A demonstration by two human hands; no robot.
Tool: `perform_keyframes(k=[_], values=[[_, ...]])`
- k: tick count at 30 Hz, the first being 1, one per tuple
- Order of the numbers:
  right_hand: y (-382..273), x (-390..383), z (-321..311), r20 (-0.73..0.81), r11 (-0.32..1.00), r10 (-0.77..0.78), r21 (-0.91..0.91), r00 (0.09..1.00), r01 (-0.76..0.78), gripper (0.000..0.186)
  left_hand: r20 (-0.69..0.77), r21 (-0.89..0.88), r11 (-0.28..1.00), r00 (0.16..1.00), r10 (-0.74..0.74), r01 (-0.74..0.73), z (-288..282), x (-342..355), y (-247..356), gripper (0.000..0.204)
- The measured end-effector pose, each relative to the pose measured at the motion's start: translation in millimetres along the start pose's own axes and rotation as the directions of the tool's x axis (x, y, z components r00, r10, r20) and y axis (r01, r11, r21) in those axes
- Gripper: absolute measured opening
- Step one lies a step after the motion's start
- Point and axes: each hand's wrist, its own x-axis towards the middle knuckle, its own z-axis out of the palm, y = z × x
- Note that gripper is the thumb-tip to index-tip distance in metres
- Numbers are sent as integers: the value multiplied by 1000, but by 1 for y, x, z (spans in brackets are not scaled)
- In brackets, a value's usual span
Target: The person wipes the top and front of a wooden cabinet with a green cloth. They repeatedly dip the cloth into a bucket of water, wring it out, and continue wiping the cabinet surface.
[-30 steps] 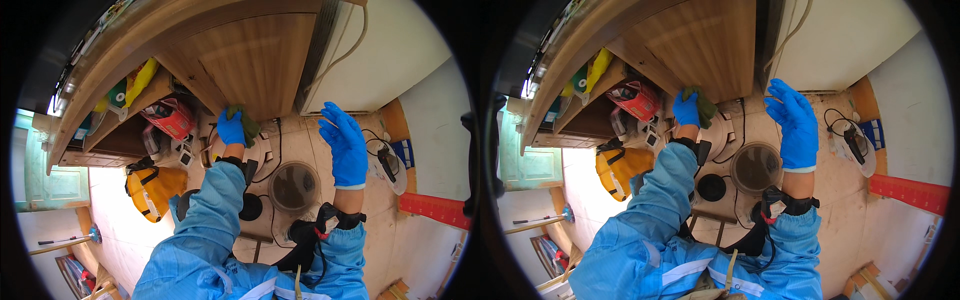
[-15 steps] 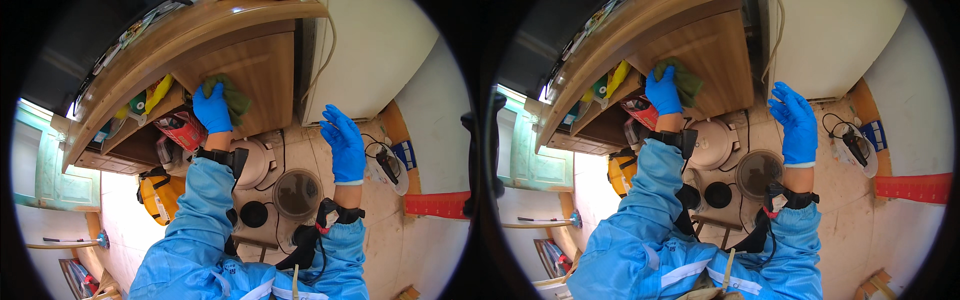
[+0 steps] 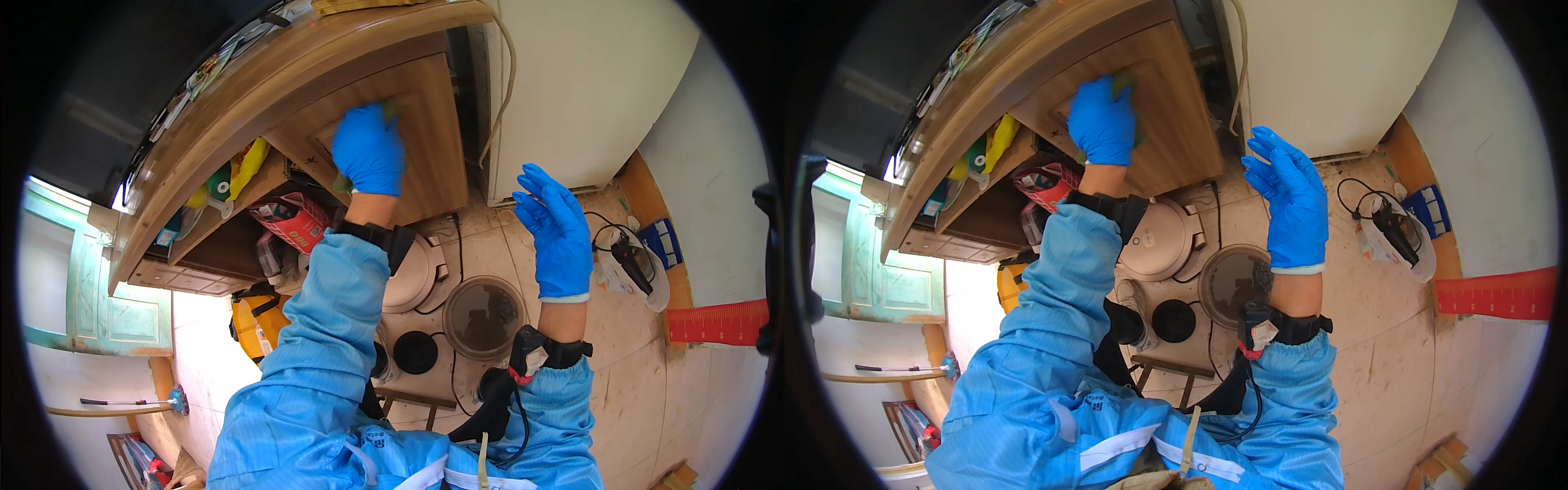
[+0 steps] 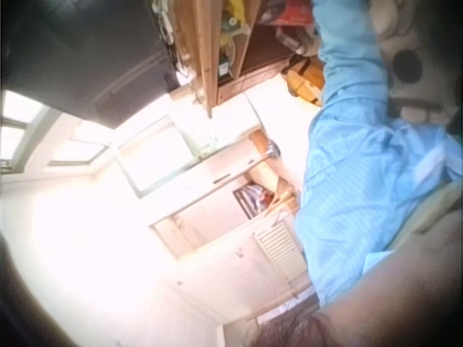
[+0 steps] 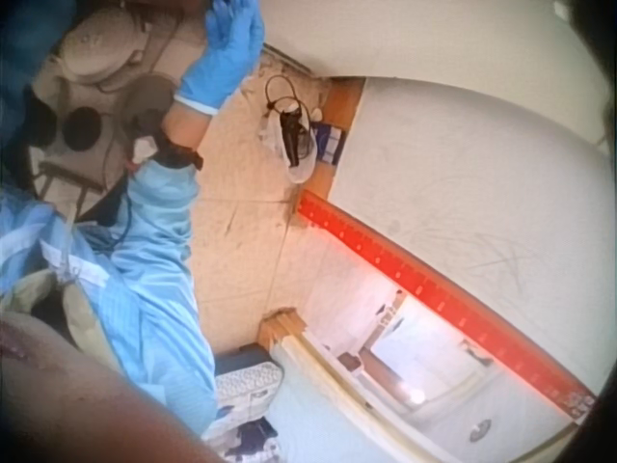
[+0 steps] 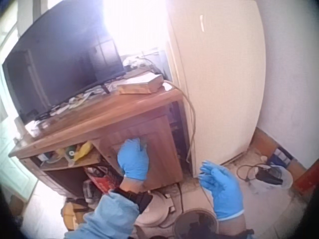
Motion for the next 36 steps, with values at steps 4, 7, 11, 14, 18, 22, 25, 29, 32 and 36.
perform_keyframes(k=[4, 7, 11, 14, 18, 22, 25, 29, 32, 36], values=[[-1, -2, -5, -5, 999, -36, -20, 999, 36, 39, 70, 32, 998, 996, 54, -56, 13, 4, 23, 21], [0, -1, -5, 5, 998, -60, -16, 998, 60, 39, 124, 38, 995, 988, 88, -93, 20, 9, 32, 23], [4, 2, 0, 13, 997, -69, -33, 998, 69, 39, 153, -23, 986, 974, 168, -167, 16, 14, 23, 24], [10, 5, 9, -12, 997, -63, -32, 998, 63, 37, 200, -87, 980, 961, 192, -178, 2, 14, 1, 26], [16, 8, 14, -19, 999, -51, -18, 999, 51, 36, 208, -135, 988, 972, 108, -81, -17, 5, -28, 28], [20, 9, 17, 16, 997, -21, -72, 1000, 22, 40, 70, -104, 989, 991, 114, -106, -35, -6, -72, 21], [22, 8, 17, 9, 997, -28, -69, 1000, 28, 39, 98, 37, 999, 995, 34, -37, -43, -16, -97, 26], [22, 5, 14, -9, 997, -30, -78, 1000, 29, 38, 102, 119, 993, 994, -30, 18, -29, -32, -103, 33], [20, 3, 8, -36, 994, -28, -105, 999, 24, 38, 144, 113, 988, 982, -124, 108, -7, -58, -105, 35], [16, 3, 0, -44, 991, -53, -127, 998, 47, 39, 354, 110, 973, 906, -231, 205, 30, -116, -107, 35]])
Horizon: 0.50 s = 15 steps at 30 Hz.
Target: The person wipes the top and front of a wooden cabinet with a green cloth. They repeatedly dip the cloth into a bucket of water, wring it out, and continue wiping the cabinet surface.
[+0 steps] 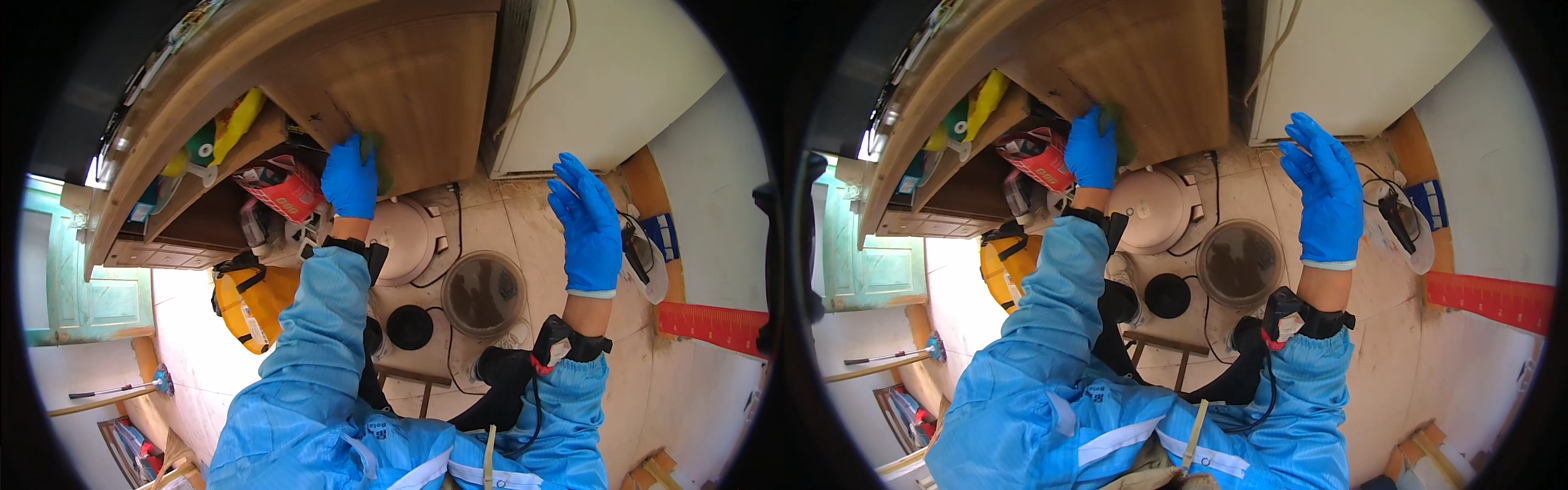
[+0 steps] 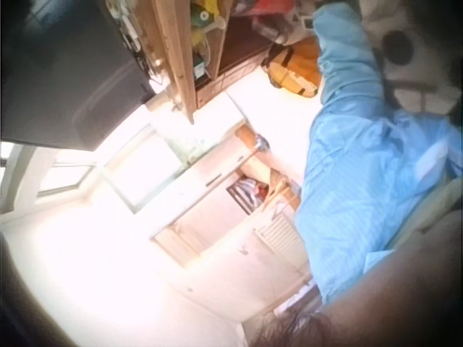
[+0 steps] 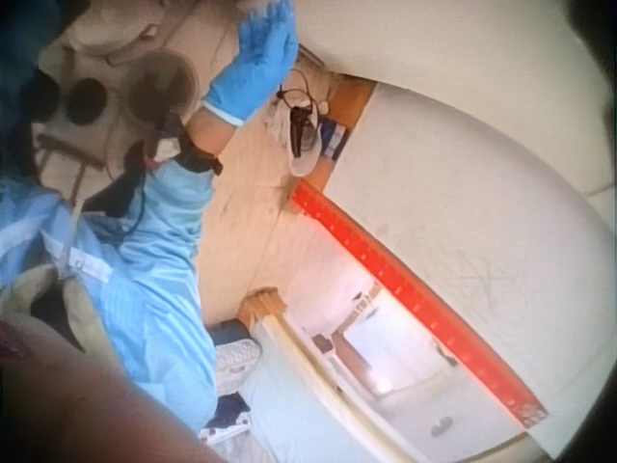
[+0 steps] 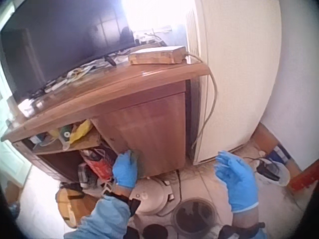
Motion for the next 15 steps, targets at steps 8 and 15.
perform_keyframes(k=[8, 15], values=[[3, 2, -9, -8, 1000, 7, -18, 1000, -7, 42, 128, -174, 972, 982, -136, 158, 58, -43, -8, 34], [5, 10, -15, -57, 1000, -18, 0, 998, 18, 38, 395, -522, 531, 741, -543, 667, 101, -73, 14, 30]])
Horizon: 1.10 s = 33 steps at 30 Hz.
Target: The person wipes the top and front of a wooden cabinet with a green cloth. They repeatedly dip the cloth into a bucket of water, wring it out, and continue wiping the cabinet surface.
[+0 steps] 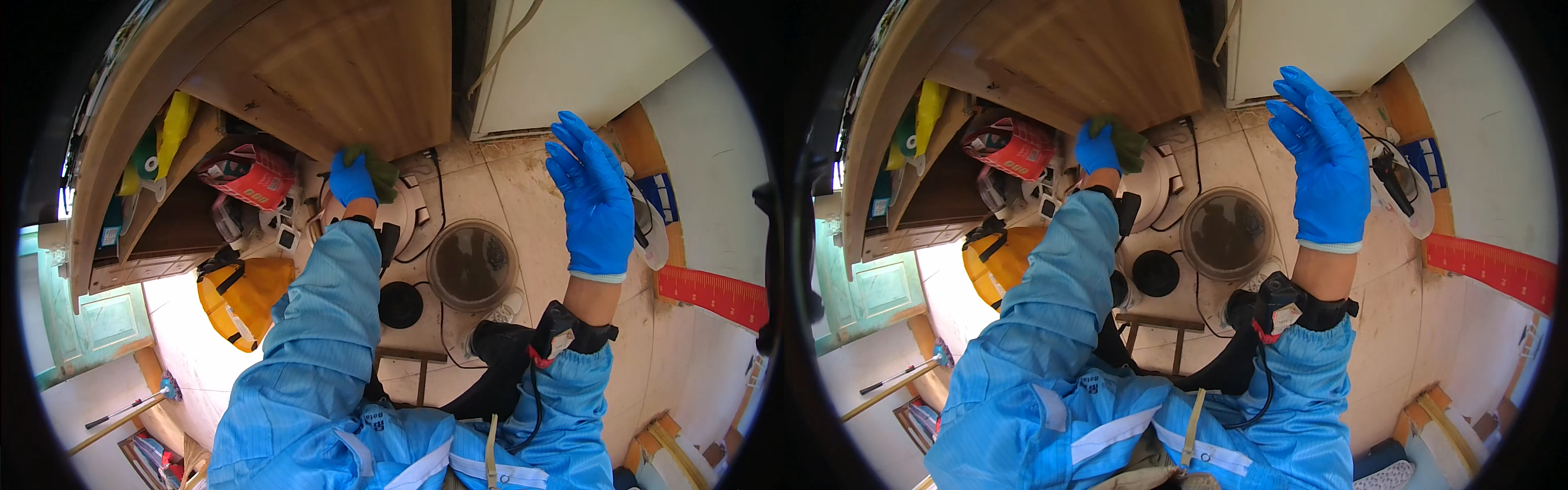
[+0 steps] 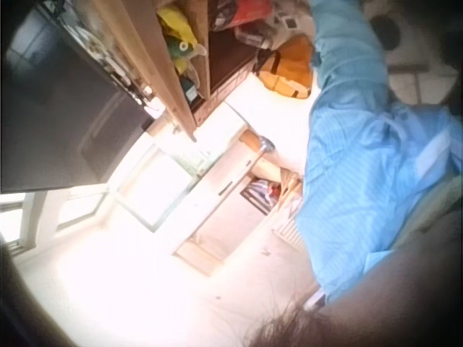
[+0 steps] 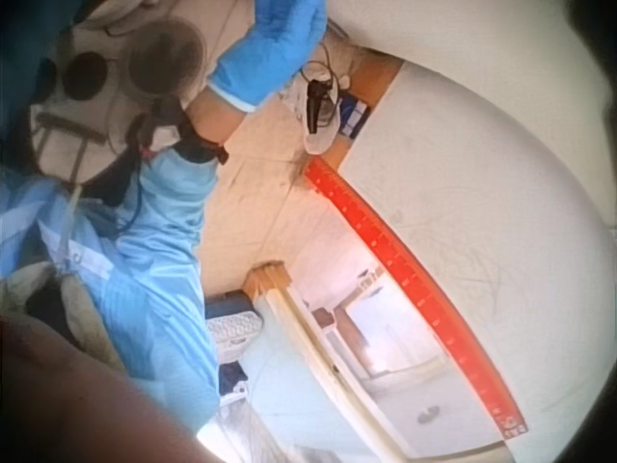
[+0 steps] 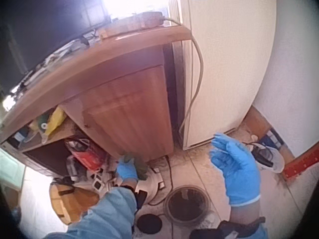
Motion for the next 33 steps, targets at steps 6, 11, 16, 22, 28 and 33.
perform_keyframes(k=[6, 11, 16, 22, 28, 33], values=[[5, 7, -1, 12, 1000, -32, -1, 999, 32, 38, 162, -403, 785, 881, -444, 470, 43, 24, -55, 44], [9, 11, -3, 4, 999, 31, -17, 1000, -31, 41, 512, -530, 419, 673, -534, 737, 77, 31, -74, 40], [9, 14, -9, -24, 999, 39, -9, 999, -39, 40, 696, -428, 247, 491, -524, 869, 103, 6, -40, 35], [10, 17, -10, -29, 1000, 19, -11, 999, -20, 38, 710, -452, 170, 469, -526, 876, 118, -7, -27, 35], [10, 10, -3, 13, 998, 47, -44, 999, -47, 41, 808, -480, 143, 499, -312, 866, 144, -13, -40, 36], [6, 1, -8, -39, 1000, 25, -13, 999, -26, 37, 811, -494, 183, 526, -256, 850, 147, -23, -40, 40]])
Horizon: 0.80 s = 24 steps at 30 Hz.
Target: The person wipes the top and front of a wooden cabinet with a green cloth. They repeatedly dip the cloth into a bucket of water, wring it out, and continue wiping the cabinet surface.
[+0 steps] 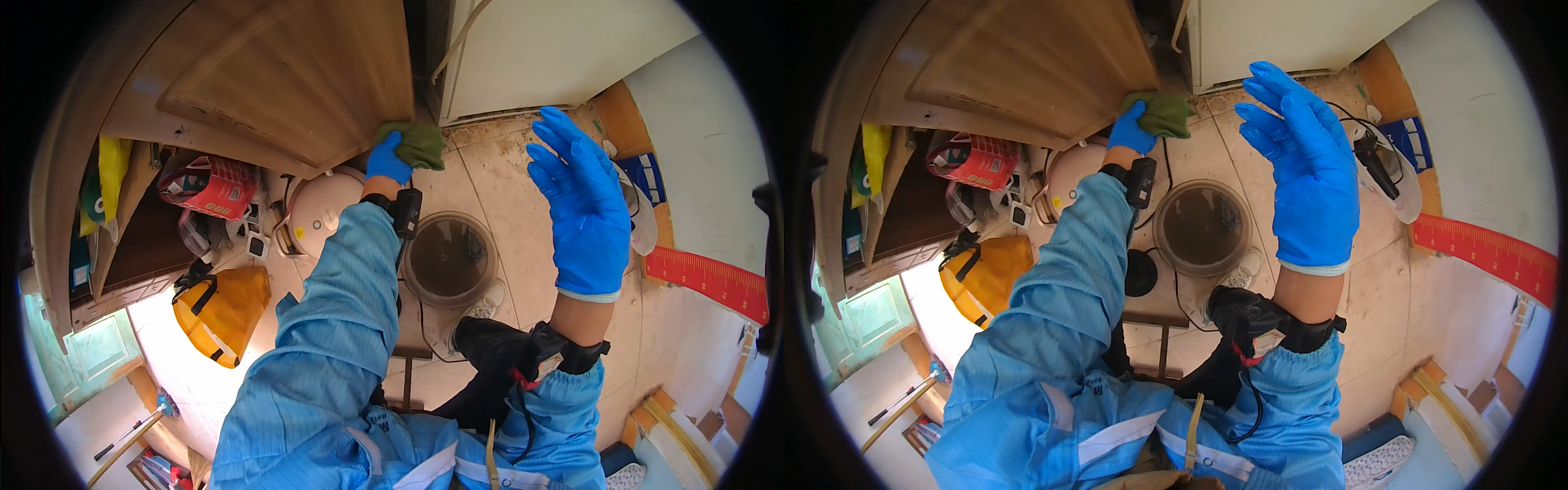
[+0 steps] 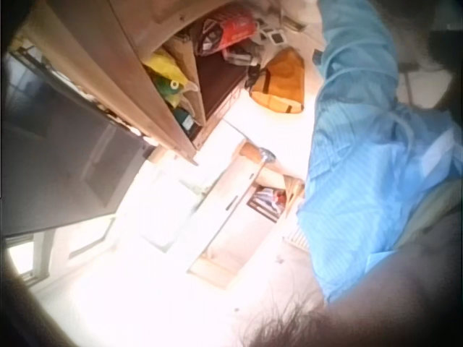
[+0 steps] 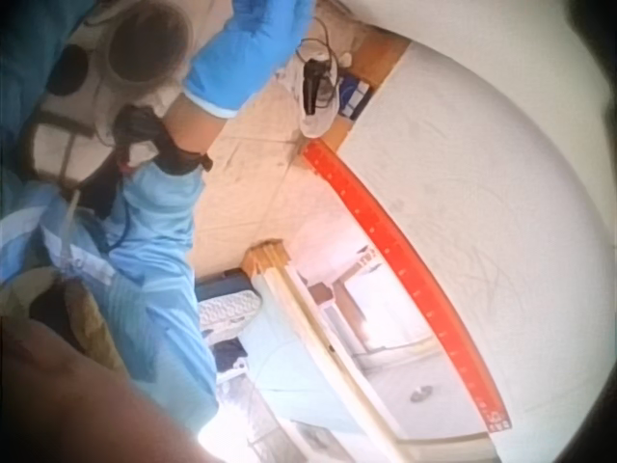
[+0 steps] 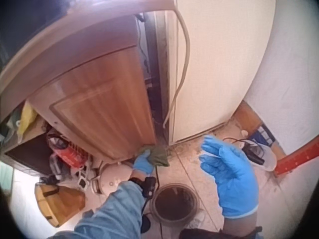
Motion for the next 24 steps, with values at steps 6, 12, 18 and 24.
perform_keyframes(k=[6, 12, 18, 24], values=[[0, 1, 3, 45, 1000, 3, 19, 999, -4, 38, 74, 350, 933, 996, 58, -80, -9, -8, 1, 39], [-3, 4, 9, 34, 1000, -2, 4, 999, 2, 38, 64, 781, 604, 983, 172, -157, -24, -9, 3, 41], [2, 3, 12, 37, 999, -12, -29, 999, 13, 39, -188, 455, 838, 888, 420, -300, -5, -17, -2, 41], [4, 5, 10, 82, 999, 10, -45, 997, -6, 41, -14, 191, 962, 979, 202, -196, 0, 12, -7, 38]])
